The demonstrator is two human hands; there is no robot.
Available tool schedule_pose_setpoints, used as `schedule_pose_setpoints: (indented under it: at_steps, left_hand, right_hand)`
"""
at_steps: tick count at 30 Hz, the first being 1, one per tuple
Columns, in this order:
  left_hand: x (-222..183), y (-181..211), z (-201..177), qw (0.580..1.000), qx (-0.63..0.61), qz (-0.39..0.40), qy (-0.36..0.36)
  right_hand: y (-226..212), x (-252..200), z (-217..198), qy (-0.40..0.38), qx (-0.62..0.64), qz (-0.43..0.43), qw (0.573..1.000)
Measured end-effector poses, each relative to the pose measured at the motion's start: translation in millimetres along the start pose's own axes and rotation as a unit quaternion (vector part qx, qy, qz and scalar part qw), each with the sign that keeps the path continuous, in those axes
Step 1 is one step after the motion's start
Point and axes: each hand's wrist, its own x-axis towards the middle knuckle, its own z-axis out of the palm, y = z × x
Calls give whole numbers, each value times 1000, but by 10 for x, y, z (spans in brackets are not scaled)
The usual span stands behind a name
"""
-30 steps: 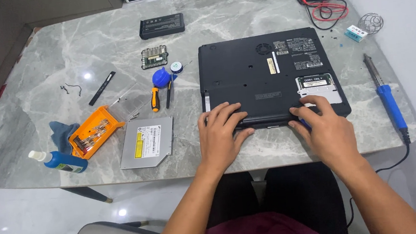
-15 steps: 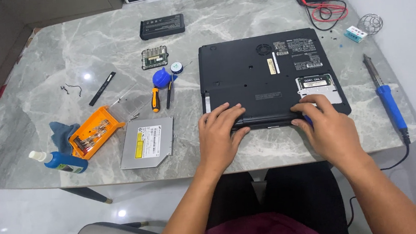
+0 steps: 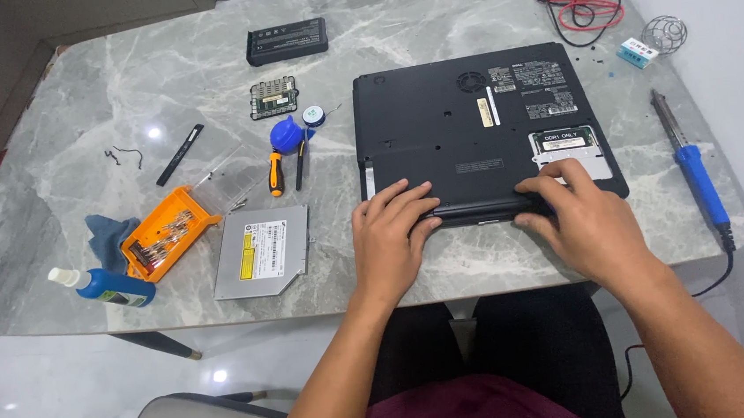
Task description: Removing the battery, unscrewing the back panel, and extracting RAM modules from a laptop.
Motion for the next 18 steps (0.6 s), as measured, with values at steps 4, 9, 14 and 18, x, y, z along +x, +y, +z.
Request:
schedule_pose_setpoints:
  at_steps: [4, 9, 14, 18]
  left_hand:
    - [3, 17, -20, 1000, -7, -2, -1]
    - [-6, 31, -14, 1000, 16, 15, 5]
    - [-26, 28, -2, 999, 39, 33, 10]
    - [-27, 34, 28, 997, 66, 44, 19]
  right_hand:
    - [27, 13, 55, 9, -28, -7, 1000]
    - [-4, 16, 28, 0, -50, -5, 999]
    - [74, -2, 155, 18, -78, -16, 997]
    - [7, -42, 129, 29, -97, -5, 995]
